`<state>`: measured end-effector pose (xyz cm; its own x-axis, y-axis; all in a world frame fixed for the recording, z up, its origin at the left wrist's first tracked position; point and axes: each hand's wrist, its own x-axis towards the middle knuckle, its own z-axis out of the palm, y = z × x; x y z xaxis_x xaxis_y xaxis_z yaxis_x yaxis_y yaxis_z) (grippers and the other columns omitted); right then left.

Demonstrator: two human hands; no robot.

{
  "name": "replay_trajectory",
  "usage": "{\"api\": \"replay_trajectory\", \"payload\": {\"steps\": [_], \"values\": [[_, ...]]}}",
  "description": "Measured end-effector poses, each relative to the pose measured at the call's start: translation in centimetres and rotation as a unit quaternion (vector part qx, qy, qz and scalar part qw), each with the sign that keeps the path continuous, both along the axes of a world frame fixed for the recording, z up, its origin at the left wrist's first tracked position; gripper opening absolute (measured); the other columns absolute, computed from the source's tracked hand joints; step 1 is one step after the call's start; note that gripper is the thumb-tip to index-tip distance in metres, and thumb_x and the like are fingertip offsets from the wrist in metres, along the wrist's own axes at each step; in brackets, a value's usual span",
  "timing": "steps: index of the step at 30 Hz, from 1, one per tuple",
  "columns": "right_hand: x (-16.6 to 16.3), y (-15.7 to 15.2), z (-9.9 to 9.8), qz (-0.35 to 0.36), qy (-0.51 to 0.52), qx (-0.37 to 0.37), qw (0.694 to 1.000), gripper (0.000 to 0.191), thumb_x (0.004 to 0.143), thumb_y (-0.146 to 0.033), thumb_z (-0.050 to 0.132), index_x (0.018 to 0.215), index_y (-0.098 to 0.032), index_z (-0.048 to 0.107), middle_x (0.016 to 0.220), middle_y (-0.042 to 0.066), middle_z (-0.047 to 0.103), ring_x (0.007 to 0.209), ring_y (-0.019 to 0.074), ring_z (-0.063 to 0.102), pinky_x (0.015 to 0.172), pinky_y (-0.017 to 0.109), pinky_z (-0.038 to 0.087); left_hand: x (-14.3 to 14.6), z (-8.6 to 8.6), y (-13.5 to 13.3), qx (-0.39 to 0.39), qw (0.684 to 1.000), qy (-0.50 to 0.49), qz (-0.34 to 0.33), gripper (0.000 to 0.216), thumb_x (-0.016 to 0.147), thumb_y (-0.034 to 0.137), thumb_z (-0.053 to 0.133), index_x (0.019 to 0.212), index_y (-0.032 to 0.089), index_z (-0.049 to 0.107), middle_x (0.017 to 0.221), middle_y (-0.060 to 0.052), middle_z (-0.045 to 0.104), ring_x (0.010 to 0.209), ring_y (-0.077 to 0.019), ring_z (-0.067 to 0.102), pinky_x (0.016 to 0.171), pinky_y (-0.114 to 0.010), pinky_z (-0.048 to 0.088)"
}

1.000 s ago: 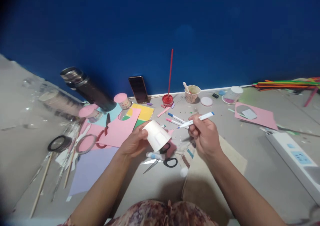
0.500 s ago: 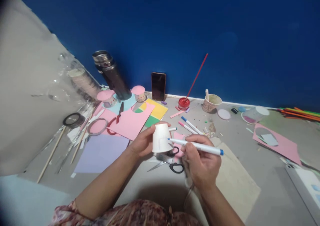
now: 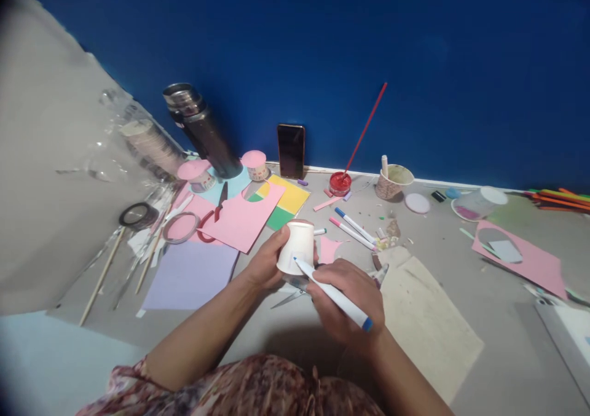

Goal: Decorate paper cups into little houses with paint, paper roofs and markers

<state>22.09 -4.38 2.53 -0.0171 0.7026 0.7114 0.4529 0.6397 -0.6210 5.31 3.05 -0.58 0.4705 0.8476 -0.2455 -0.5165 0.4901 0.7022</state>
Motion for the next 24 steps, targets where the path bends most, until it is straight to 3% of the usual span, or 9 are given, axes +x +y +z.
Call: {"api": "replay_trajectory", "payload": {"steps": [5,11,24], "values": [[-0.04,0.39,0.42,-0.006,-0.035,0.023,0.999,0.013,0.091,-0.012,0.068,0.099,-0.021,0.070,0.075,0.004,0.078,0.064,0.0197,0.074,0.059,0.031,0.059,0.14,-0.13,-0.07,0.037,0.999,0.011,0.003,0.063,0.084,0.065,0.077,0.119,0.015,0.064,0.088,-0.009,0.074,0.070,-0.0236,0.073,0.061,-0.031,0.056],[0.00,0.59,0.74,0.000,-0.056,0.022,0.998,0.010,0.092,-0.012,0.067,0.096,-0.021,0.070,0.074,0.005,0.078,0.064,0.0196,0.074,0.060,0.030,0.061,0.13,0.05,-0.16,0.040,0.999,0.018,0.008,0.070,0.082,0.067,0.078,0.126,0.015,0.064,0.096,-0.012,0.076,0.076,-0.0265,0.076,0.062,-0.031,0.057],[-0.11,0.53,0.92,-0.019,-0.088,0.000,0.996,0.009,0.096,-0.018,0.064,0.090,-0.021,0.070,0.073,0.005,0.078,0.062,0.0191,0.075,0.060,0.028,0.061,0.21,0.41,-0.37,0.035,0.999,0.016,0.008,0.072,0.079,0.068,0.080,0.124,0.014,0.064,0.089,-0.010,0.076,0.074,-0.0269,0.076,0.063,-0.032,0.057]]}}
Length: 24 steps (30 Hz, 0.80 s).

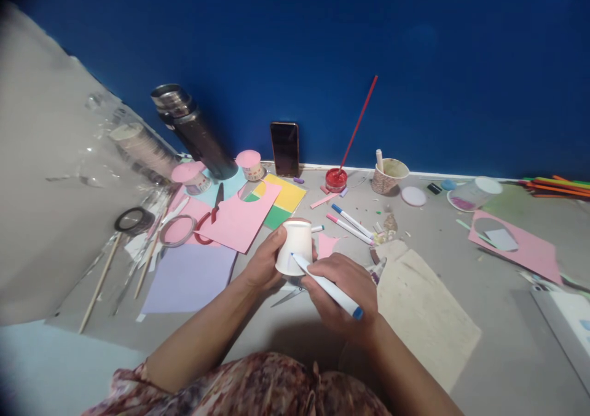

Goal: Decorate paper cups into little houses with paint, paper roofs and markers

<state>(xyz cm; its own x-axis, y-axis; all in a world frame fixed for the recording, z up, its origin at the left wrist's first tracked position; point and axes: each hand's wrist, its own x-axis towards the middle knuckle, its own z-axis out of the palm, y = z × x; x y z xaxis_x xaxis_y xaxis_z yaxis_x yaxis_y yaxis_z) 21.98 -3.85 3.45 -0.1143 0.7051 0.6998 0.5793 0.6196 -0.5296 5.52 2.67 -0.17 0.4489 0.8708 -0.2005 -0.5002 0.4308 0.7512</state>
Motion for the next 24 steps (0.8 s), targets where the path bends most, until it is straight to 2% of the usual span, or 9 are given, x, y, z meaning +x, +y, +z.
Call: {"api": "replay_trajectory", "payload": {"steps": [4,11,17,24], "values": [[-0.03,0.01,-0.04,-0.011,0.009,0.017,1.000,0.005,0.096,-0.017,0.066,0.094,-0.020,0.069,0.075,0.005,0.078,0.064,0.0190,0.075,0.061,0.028,0.061,0.00,0.07,0.01,0.002,1.000,0.002,0.003,0.070,0.078,0.067,0.081,0.121,0.015,0.065,0.088,-0.009,0.076,0.073,-0.0258,0.076,0.062,-0.031,0.056],[-0.04,-0.20,-0.05,-0.035,0.013,0.010,0.999,0.007,0.094,-0.018,0.067,0.088,-0.019,0.070,0.073,0.006,0.077,0.061,0.0187,0.074,0.057,0.027,0.060,0.07,0.04,0.04,0.005,1.000,0.010,0.010,0.068,0.079,0.068,0.080,0.118,0.015,0.066,0.090,-0.010,0.076,0.072,-0.0257,0.075,0.063,-0.032,0.059],[0.05,-0.06,0.22,-0.008,0.005,0.002,1.000,0.008,0.095,-0.019,0.065,0.090,-0.020,0.070,0.071,0.004,0.077,0.060,0.0186,0.074,0.057,0.027,0.060,0.10,0.08,-0.01,-0.004,1.000,0.013,0.019,0.071,0.076,0.069,0.082,0.119,0.015,0.065,0.104,-0.013,0.076,0.075,-0.0260,0.076,0.062,-0.032,0.058],[0.15,-0.04,0.14,-0.008,0.005,-0.009,1.000,0.006,0.094,-0.018,0.066,0.091,-0.021,0.071,0.072,0.004,0.077,0.060,0.0190,0.075,0.057,0.027,0.060,0.12,0.05,-0.11,-0.005,1.000,0.016,0.024,0.070,0.076,0.068,0.082,0.119,0.015,0.066,0.104,-0.014,0.076,0.078,-0.0271,0.077,0.064,-0.033,0.059]]}}
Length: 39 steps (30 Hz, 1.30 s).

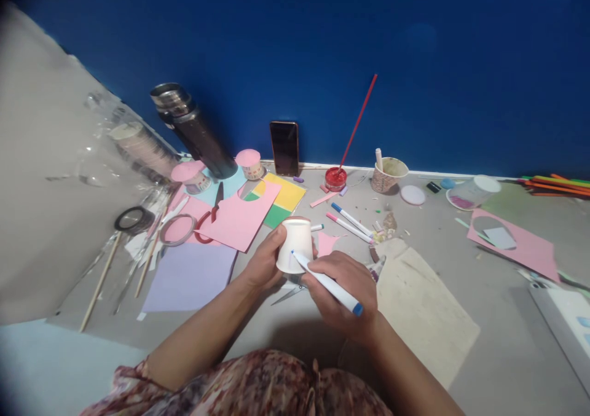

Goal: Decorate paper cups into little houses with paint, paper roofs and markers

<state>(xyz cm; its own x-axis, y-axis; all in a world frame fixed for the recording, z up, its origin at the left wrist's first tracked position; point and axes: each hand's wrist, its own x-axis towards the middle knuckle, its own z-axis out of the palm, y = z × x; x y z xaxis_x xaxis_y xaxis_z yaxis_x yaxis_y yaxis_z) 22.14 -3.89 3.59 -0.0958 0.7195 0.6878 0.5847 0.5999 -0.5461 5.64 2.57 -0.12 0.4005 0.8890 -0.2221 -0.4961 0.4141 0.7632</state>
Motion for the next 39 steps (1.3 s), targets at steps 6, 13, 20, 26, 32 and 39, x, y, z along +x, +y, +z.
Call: {"api": "replay_trajectory", "payload": {"steps": [6,13,20,26,32,39], "values": [[-0.08,-0.04,0.01,-0.016,0.011,-0.009,1.000,0.008,0.093,-0.020,0.067,0.087,-0.022,0.072,0.071,0.005,0.077,0.059,0.0200,0.074,0.057,0.029,0.060,0.07,0.07,0.04,0.002,1.000,-0.002,0.001,0.069,0.077,0.068,0.081,0.118,0.015,0.067,0.101,-0.013,0.077,0.077,-0.0266,0.076,0.065,-0.033,0.059],[0.05,-0.22,0.24,-0.036,0.003,-0.026,0.999,0.011,0.093,-0.023,0.067,0.084,-0.022,0.073,0.071,0.005,0.078,0.061,0.0202,0.074,0.058,0.029,0.060,0.01,0.07,-0.03,0.003,1.000,-0.007,0.003,0.063,0.081,0.064,0.079,0.118,0.014,0.067,0.100,-0.013,0.077,0.079,-0.0266,0.076,0.069,-0.035,0.060],[0.22,-0.22,0.56,-0.033,-0.007,-0.027,0.999,0.016,0.093,-0.022,0.067,0.079,-0.022,0.074,0.069,0.005,0.077,0.059,0.0188,0.073,0.057,0.027,0.059,0.03,0.05,-0.03,-0.009,1.000,-0.025,0.002,0.069,0.078,0.067,0.081,0.120,0.014,0.066,0.104,-0.013,0.077,0.080,-0.0261,0.076,0.071,-0.036,0.060],[0.08,-0.27,0.40,-0.027,0.010,-0.039,0.999,0.012,0.093,-0.024,0.068,0.082,-0.022,0.073,0.070,0.004,0.077,0.058,0.0188,0.072,0.055,0.028,0.058,0.10,0.03,-0.09,-0.009,1.000,-0.023,-0.011,0.068,0.080,0.068,0.078,0.120,0.014,0.065,0.094,-0.013,0.077,0.079,-0.0274,0.076,0.067,-0.034,0.059],[0.00,-0.30,0.09,-0.030,0.004,-0.031,0.999,0.013,0.094,-0.025,0.067,0.083,-0.022,0.073,0.071,0.005,0.077,0.059,0.0197,0.073,0.056,0.029,0.060,0.12,0.17,-0.24,-0.015,0.999,-0.031,-0.011,0.067,0.080,0.066,0.079,0.121,0.014,0.064,0.091,-0.012,0.076,0.079,-0.0279,0.076,0.070,-0.036,0.059],[0.06,-0.36,0.02,-0.048,0.009,-0.034,0.998,0.018,0.093,-0.026,0.066,0.078,-0.023,0.075,0.070,0.005,0.078,0.060,0.0199,0.074,0.059,0.030,0.061,0.18,0.30,-0.26,-0.031,0.998,-0.050,0.002,0.063,0.079,0.062,0.081,0.118,0.014,0.067,0.091,-0.008,0.073,0.078,-0.0219,0.072,0.073,-0.032,0.058]]}}
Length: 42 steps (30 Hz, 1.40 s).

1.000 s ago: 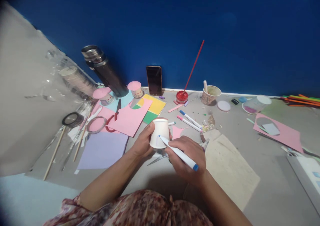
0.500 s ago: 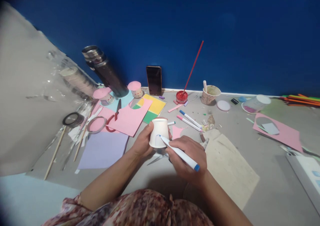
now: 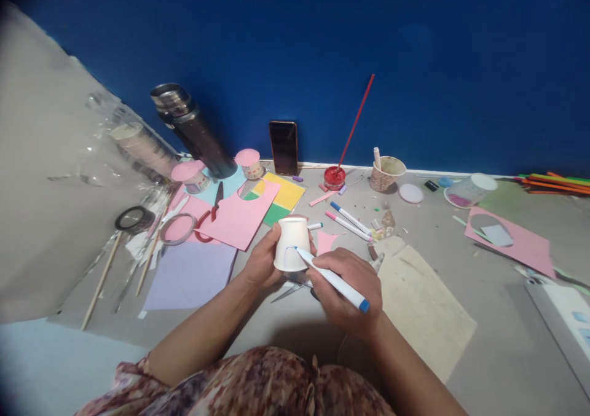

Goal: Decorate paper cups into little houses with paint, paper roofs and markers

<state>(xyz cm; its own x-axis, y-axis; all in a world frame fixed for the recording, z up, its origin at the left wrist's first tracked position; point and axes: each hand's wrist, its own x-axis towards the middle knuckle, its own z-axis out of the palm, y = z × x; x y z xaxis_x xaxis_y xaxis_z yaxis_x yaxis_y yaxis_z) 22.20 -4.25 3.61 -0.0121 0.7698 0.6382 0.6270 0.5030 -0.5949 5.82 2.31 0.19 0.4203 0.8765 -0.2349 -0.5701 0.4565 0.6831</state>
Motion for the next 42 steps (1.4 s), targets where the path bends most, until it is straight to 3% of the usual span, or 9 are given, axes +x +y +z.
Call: {"api": "replay_trajectory", "payload": {"steps": [9,34,42], "values": [[0.26,-0.14,0.59,0.002,-0.005,0.007,1.000,0.017,0.093,-0.024,0.065,0.079,-0.023,0.074,0.069,0.005,0.078,0.059,0.0202,0.074,0.056,0.030,0.061,-0.20,-0.17,0.11,-0.003,1.000,-0.015,-0.020,0.062,0.083,0.062,0.077,0.121,0.014,0.065,0.088,-0.009,0.074,0.078,-0.0259,0.073,0.073,-0.038,0.059],[0.15,-0.11,0.61,-0.006,-0.004,0.018,1.000,0.013,0.092,-0.022,0.068,0.081,-0.021,0.075,0.070,0.006,0.077,0.060,0.0204,0.074,0.058,0.029,0.062,-0.04,-0.30,-0.02,0.000,1.000,-0.016,-0.007,0.071,0.076,0.066,0.083,0.119,0.012,0.066,0.092,-0.009,0.074,0.080,-0.0231,0.072,0.074,-0.034,0.059],[0.11,-0.07,0.81,0.029,0.003,0.044,0.999,0.012,0.095,-0.021,0.064,0.086,-0.022,0.072,0.070,0.004,0.078,0.058,0.0187,0.074,0.056,0.028,0.060,-0.03,-0.36,0.02,0.016,1.000,-0.008,-0.020,0.070,0.080,0.068,0.078,0.123,0.014,0.063,0.087,-0.009,0.074,0.075,-0.0260,0.073,0.067,-0.036,0.059]]}}
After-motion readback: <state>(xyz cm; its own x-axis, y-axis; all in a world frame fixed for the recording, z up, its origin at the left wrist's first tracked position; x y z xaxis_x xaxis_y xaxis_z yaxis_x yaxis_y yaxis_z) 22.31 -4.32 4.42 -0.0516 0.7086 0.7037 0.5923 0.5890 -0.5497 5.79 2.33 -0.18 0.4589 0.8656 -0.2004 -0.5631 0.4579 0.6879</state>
